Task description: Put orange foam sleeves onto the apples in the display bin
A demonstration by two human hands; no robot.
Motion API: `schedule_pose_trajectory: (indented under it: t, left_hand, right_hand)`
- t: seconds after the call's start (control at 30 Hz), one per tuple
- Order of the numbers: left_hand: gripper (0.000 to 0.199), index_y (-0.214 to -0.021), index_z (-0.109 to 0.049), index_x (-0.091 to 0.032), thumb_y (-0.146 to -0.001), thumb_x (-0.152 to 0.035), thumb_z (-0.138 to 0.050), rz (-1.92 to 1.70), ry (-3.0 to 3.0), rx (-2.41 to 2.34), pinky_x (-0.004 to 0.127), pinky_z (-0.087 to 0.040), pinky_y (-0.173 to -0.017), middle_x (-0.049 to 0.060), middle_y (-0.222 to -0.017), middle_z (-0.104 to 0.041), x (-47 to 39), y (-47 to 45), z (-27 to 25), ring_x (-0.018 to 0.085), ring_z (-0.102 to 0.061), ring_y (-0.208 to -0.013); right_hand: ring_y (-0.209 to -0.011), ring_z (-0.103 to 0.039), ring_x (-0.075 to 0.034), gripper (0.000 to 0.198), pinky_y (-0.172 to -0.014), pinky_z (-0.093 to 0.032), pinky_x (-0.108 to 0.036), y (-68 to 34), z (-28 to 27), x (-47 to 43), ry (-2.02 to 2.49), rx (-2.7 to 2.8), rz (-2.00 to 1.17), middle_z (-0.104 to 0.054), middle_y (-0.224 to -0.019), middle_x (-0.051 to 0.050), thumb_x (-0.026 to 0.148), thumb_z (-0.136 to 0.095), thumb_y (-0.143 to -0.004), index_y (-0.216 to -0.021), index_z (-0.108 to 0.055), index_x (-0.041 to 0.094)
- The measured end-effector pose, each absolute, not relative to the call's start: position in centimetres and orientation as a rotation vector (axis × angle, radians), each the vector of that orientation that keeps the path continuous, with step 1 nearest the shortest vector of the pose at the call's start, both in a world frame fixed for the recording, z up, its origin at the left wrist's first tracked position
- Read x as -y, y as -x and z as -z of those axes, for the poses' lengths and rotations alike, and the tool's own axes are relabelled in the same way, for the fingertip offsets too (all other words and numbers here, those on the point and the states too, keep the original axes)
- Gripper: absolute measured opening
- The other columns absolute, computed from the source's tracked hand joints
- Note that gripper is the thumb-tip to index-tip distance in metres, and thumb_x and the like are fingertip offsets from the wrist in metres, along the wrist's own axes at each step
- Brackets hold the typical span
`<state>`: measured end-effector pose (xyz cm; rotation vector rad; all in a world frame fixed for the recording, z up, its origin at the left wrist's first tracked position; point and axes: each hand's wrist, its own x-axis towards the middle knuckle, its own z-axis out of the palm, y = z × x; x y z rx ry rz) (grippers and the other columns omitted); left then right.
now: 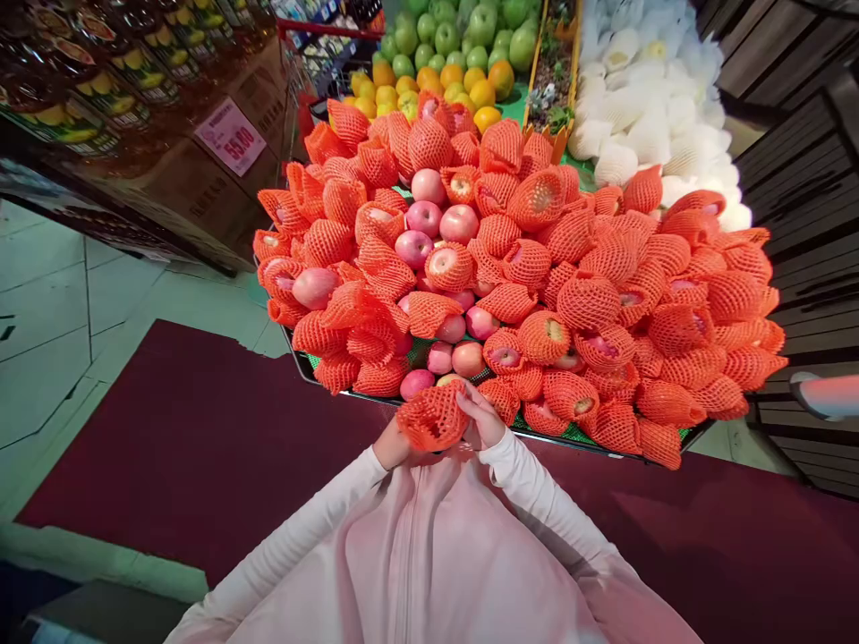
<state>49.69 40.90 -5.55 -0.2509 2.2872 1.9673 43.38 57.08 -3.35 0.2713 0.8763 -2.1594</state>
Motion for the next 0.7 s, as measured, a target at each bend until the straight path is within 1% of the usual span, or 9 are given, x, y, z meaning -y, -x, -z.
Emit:
schedule_pose_trajectory:
  t: [0.03,0.1,0.17,0.23,0.3,0.37,0.47,0.57,0.7]
  left_hand:
    - [0.03,-0.106,-0.064,-0.018,-0.089,-0.039,-0.054,-1.867,0.174,-2.382,0.041,-0.051,-0.091,0.01,-0.108,-0.07,-40.8,-49.4,5.5,0.025,-0.064,-0.101]
    - [0.031,-0.113,-0.062,-0.015,-0.093,-0.033,-0.046,-1.487,-0.03,-2.658,0.045,-0.045,-0.1,0.014,-0.116,-0.066,-40.6,-48.4,5.4,0.027,-0.058,-0.111]
    - [0.033,-0.116,-0.06,-0.013,-0.091,-0.032,-0.05,-0.997,-0.2,-2.881,0.048,-0.04,-0.103,0.016,-0.12,-0.062,-40.2,-47.0,5.3,0.03,-0.052,-0.117]
    - [0.042,-0.118,-0.058,-0.012,-0.086,-0.039,-0.059,-0.619,-0.305,-2.962,0.049,-0.038,-0.102,0.017,-0.121,-0.059,-40.1,-45.8,5.4,0.033,-0.048,-0.117]
    - [0.054,-0.117,-0.058,-0.012,-0.08,-0.051,-0.064,-0.395,-0.362,-2.969,0.048,-0.039,-0.096,0.017,-0.117,-0.058,-40.2,-44.9,5.6,0.034,-0.048,-0.112]
    - [0.062,-0.115,-0.059,-0.011,-0.075,-0.059,-0.064,-0.288,-0.391,-2.968,0.047,-0.04,-0.091,0.018,-0.113,-0.057,-40.3,-44.5,5.8,0.035,-0.049,-0.106]
    - [0.072,-0.125,-0.055,-0.011,-0.072,-0.059,-0.067,-0.277,-0.442,-2.971,0.048,-0.039,-0.09,0.021,-0.118,-0.056,-40.4,-44.6,6.4,0.036,-0.05,-0.106]
    - [0.083,-0.136,-0.05,-0.011,-0.069,-0.055,-0.072,-0.388,-0.455,-2.963,0.051,-0.034,-0.098,0.025,-0.131,-0.051,-40.4,-44.8,7.1,0.041,-0.047,-0.118]
    - [0.087,-0.134,-0.052,-0.01,-0.062,-0.049,-0.081,-0.528,-0.486,-2.903,0.055,-0.028,-0.106,0.027,-0.144,-0.042,-40.4,-44.2,8.0,0.045,-0.038,-0.13]
  right_hand:
    - [-0.09,-0.071,-0.018,0.035,-0.087,-0.057,-0.033,-43.1,3.3,-57.3,-0.298,-0.907,2.176,-0.074,-0.098,0.001,0.037,-0.08,-0.069,-0.098,-0.064,0.026]
    - [-0.096,-0.071,-0.02,0.033,-0.09,-0.056,-0.036,-42.5,3.1,-58.4,-0.36,-0.985,2.214,-0.074,-0.103,-0.001,0.037,-0.077,-0.071,-0.099,-0.064,0.025]
    - [-0.099,-0.07,-0.022,0.033,-0.092,-0.056,-0.04,-42.0,3.0,-60.1,-0.447,-1.077,2.268,-0.075,-0.103,-0.003,0.037,-0.074,-0.072,-0.101,-0.064,0.024]
    - [-0.1,-0.07,-0.024,0.033,-0.092,-0.056,-0.043,-41.8,2.9,-62.0,-0.557,-1.16,2.349,-0.075,-0.102,-0.003,0.038,-0.072,-0.072,-0.101,-0.065,0.024]
    - [-0.103,-0.069,-0.026,0.032,-0.094,-0.056,-0.045,-42.0,2.5,-63.9,-0.672,-1.23,2.452,-0.075,-0.102,-0.003,0.039,-0.07,-0.071,-0.099,-0.067,0.024]
    - [-0.106,-0.068,-0.027,0.031,-0.095,-0.055,-0.047,-42.7,2.2,-65.3,-0.755,-1.284,2.533,-0.075,-0.104,-0.004,0.041,-0.069,-0.071,-0.097,-0.068,0.024]
    - [-0.108,-0.067,-0.029,0.031,-0.096,-0.054,-0.05,-44.6,1.8,-66.4,-0.837,-1.32,2.575,-0.074,-0.106,-0.005,0.042,-0.066,-0.074,-0.099,-0.069,0.025]
    - [-0.11,-0.066,-0.031,0.03,-0.095,-0.054,-0.053,-46.7,2.1,-66.3,-0.931,-1.26,2.571,-0.074,-0.108,-0.006,0.043,-0.065,-0.074,-0.098,-0.07,0.024]
    - [-0.118,-0.062,-0.031,0.039,-0.102,-0.05,-0.055,-48.6,3.0,-65.4,-0.876,-1.228,2.574,-0.07,-0.119,-0.006,0.045,-0.064,-0.075,-0.108,-0.068,0.024]
